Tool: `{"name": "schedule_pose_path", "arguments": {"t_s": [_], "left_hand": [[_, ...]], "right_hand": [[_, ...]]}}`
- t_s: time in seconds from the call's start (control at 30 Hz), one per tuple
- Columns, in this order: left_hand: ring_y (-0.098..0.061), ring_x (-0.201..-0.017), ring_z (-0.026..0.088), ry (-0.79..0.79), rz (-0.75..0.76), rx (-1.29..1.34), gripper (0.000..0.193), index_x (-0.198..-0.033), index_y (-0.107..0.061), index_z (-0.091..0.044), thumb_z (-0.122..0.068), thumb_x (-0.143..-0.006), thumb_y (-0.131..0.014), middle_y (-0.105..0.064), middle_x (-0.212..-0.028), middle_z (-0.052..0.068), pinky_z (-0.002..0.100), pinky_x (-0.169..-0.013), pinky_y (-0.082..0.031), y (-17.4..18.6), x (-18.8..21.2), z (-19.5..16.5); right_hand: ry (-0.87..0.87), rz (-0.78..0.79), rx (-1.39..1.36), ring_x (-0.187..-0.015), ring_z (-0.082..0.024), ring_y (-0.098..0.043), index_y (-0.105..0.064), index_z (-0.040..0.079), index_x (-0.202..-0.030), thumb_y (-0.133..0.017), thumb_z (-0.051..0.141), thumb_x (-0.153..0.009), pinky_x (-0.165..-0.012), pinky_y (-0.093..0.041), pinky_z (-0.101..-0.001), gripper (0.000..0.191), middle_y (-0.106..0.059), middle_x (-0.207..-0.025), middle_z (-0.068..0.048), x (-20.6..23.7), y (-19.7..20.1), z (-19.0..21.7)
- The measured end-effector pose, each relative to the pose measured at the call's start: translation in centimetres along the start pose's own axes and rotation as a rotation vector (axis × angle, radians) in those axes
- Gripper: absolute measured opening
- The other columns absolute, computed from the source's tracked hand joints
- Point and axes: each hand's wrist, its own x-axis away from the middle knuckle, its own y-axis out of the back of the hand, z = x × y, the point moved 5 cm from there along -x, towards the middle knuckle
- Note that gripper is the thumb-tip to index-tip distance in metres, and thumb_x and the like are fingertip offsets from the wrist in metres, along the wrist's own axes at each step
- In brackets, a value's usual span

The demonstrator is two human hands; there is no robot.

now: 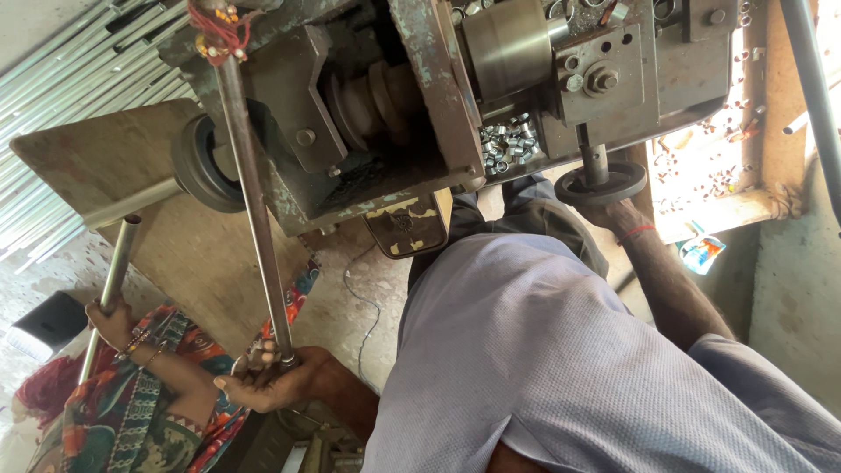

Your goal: The person operates an industrial metalworking machine by turning a hand wheel and moving a lever to process metal cylinders while another person manages the processed parts.

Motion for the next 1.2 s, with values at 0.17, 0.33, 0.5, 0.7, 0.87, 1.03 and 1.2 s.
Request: {"name": "schedule_pose_path", "arguments": {"t_s": [0.17,0.33,0.5,0.7,0.87,1.03,1.2], "left_hand": [[-0.052,-0.058,0.016,0.002,0.023,0.052,0.036,-0.088,-0.054,-0.001,-0.034,-0.102,-0.063,-0.048,-0.067,0.006,0.027,-0.057,-0.049,-0.4,0.1,-0.1],[-0.052,-0.056,0.018,-0.016,0.000,0.027,0.035,-0.087,-0.054,-0.001,-0.032,-0.101,-0.063,-0.046,-0.064,0.006,0.028,-0.056,-0.048,-0.8,0.4,-0.4],[-0.052,-0.056,0.018,-0.014,0.024,0.032,0.036,-0.087,-0.052,0.000,-0.033,-0.102,-0.061,-0.047,-0.064,0.006,0.029,-0.058,-0.051,-1.0,0.8,-0.5],[-0.052,-0.057,0.017,-0.025,0.003,0.001,0.038,-0.089,-0.053,0.001,-0.033,-0.103,-0.061,-0.047,-0.065,0.006,0.028,-0.058,-0.051,-0.6,0.7,-0.4],[-0.054,-0.057,0.017,-0.031,0.005,-0.057,0.039,-0.088,-0.054,0.000,-0.035,-0.104,-0.059,-0.049,-0.067,0.007,0.028,-0.057,-0.053,-0.5,0.7,-0.4],[-0.051,-0.056,0.017,-0.006,0.045,0.003,0.039,-0.088,-0.053,-0.001,-0.036,-0.104,-0.058,-0.049,-0.067,0.006,0.029,-0.056,-0.052,-0.7,0.9,-0.4],[-0.052,-0.054,0.017,-0.010,0.053,-0.017,0.039,-0.084,-0.053,-0.002,-0.036,-0.104,-0.058,-0.048,-0.063,0.007,0.028,-0.054,-0.051,-0.7,0.9,-0.4]], "right_hand": [[0.039,-0.065,0.007,-0.108,-0.028,-0.068,-0.070,0.019,-0.121,-0.064,0.040,-0.097,-0.092,-0.056,-0.0455,0.033,-0.070,-0.116,-0.009,0.1,0.0,-0.1],[-0.012,-0.022,0.007,-0.111,-0.027,-0.068,-0.068,0.019,-0.125,-0.064,0.044,-0.097,-0.093,-0.055,-0.0444,0.038,-0.070,-0.118,-0.008,0.1,0.4,-0.3],[-0.122,0.072,-0.056,-0.108,-0.025,-0.068,-0.067,0.019,-0.122,-0.067,0.046,-0.095,-0.093,-0.055,-0.0428,0.038,-0.071,-0.114,-0.006,-0.3,0.0,-0.8],[-0.120,0.079,-0.105,-0.108,-0.023,-0.068,-0.067,0.018,-0.123,-0.067,0.042,-0.095,-0.093,-0.057,-0.0409,0.037,-0.071,-0.114,-0.005,-0.6,0.1,-0.7],[-0.084,-0.024,-0.039,-0.108,-0.025,-0.068,-0.068,0.020,-0.125,-0.067,0.047,-0.095,-0.090,-0.057,-0.0426,0.040,-0.071,-0.115,-0.007,-0.1,1.3,-0.2],[-0.128,0.025,-0.038,-0.110,-0.026,-0.068,-0.068,0.018,-0.125,-0.068,0.050,-0.094,-0.092,-0.056,-0.0426,0.044,-0.072,-0.115,-0.007,0.0,0.9,-0.5],[-0.178,0.040,-0.101,-0.111,-0.025,-0.067,-0.068,0.016,-0.125,-0.070,0.049,-0.093,-0.093,-0.055,-0.0415,0.047,-0.072,-0.116,-0.007,0.1,0.2,-1.1]]}}
